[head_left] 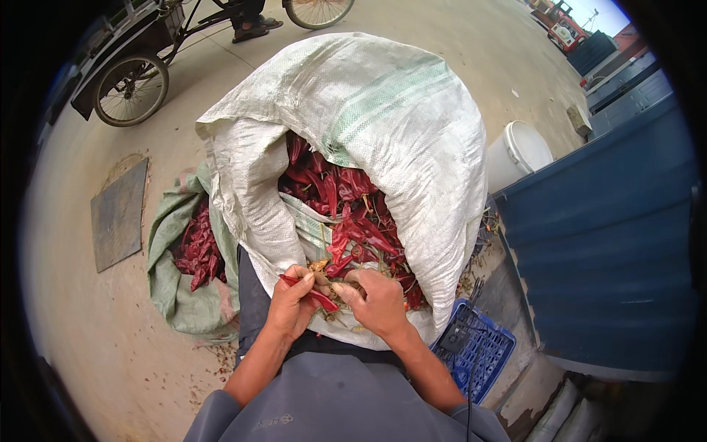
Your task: The person removes stems from red chili peppers by hand. They pick peppers from a large sack, pull off the stems, and drop the peppers back into the sack while discarding the stems.
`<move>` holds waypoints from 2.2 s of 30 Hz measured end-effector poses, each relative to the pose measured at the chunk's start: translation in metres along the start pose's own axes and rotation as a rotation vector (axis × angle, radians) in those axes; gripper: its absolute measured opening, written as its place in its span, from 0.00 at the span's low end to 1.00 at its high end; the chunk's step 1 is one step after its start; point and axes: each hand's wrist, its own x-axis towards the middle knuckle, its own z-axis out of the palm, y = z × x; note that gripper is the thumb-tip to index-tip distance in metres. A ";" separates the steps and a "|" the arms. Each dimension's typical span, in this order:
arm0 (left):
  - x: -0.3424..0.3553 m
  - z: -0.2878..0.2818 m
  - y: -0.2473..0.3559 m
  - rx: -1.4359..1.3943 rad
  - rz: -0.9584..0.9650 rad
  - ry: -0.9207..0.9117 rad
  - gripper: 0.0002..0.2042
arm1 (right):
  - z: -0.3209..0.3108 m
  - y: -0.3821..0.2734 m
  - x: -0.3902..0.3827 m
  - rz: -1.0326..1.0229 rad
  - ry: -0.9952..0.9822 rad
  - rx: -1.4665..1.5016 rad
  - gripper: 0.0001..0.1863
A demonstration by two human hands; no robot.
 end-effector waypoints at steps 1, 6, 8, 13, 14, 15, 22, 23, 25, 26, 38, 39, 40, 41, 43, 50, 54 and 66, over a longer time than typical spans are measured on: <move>0.000 -0.001 0.003 0.022 0.013 -0.016 0.07 | -0.001 0.008 0.008 -0.002 0.102 -0.097 0.14; 0.001 -0.001 0.007 0.298 -0.051 0.040 0.07 | 0.004 0.034 0.038 -0.043 0.043 -0.361 0.08; 0.000 0.002 0.004 0.446 -0.009 0.013 0.09 | 0.007 0.037 0.035 -0.071 0.064 -0.354 0.07; 0.001 0.018 -0.001 0.984 0.328 -0.010 0.17 | 0.003 0.009 0.013 0.094 0.117 0.119 0.06; 0.004 0.019 -0.004 1.097 0.515 -0.053 0.19 | 0.004 0.004 0.009 0.104 0.119 0.157 0.06; 0.006 0.025 -0.003 1.125 0.610 -0.098 0.21 | 0.004 -0.001 0.004 0.116 0.130 0.189 0.06; 0.003 0.029 0.006 1.366 0.612 -0.353 0.18 | -0.011 0.000 -0.009 0.215 -0.022 0.219 0.12; 0.002 0.027 0.006 1.382 0.603 -0.366 0.18 | -0.013 0.001 -0.009 0.165 -0.078 0.136 0.13; -0.005 0.021 0.002 1.413 0.581 -0.398 0.18 | -0.013 0.006 -0.012 0.117 -0.166 0.022 0.17; -0.009 0.022 0.000 1.397 0.555 -0.349 0.18 | -0.013 0.008 -0.014 0.091 -0.210 -0.034 0.19; -0.028 0.033 0.010 0.642 -0.104 -0.197 0.08 | 0.006 -0.014 -0.032 0.636 0.037 1.016 0.16; -0.026 0.028 0.007 0.539 -0.103 -0.210 0.08 | 0.008 -0.016 -0.032 0.645 0.054 1.119 0.15; -0.023 0.022 0.002 0.435 -0.102 -0.222 0.08 | 0.009 -0.018 -0.031 0.653 0.072 1.222 0.15; -0.017 0.014 -0.006 0.417 -0.022 -0.254 0.09 | 0.010 -0.019 -0.030 0.661 0.090 1.325 0.15; -0.011 0.012 -0.004 0.211 0.027 -0.219 0.09 | 0.003 -0.008 -0.024 0.600 0.227 1.516 0.16; 0.017 0.009 0.025 1.081 0.161 -0.053 0.09 | -0.015 0.021 -0.036 0.514 0.202 1.390 0.13; 0.031 0.012 -0.003 1.912 0.453 -0.100 0.13 | -0.002 0.026 -0.037 0.576 0.138 1.433 0.10; 0.005 0.018 0.010 1.749 1.106 -0.272 0.19 | -0.003 0.030 -0.040 0.737 -0.272 1.302 0.20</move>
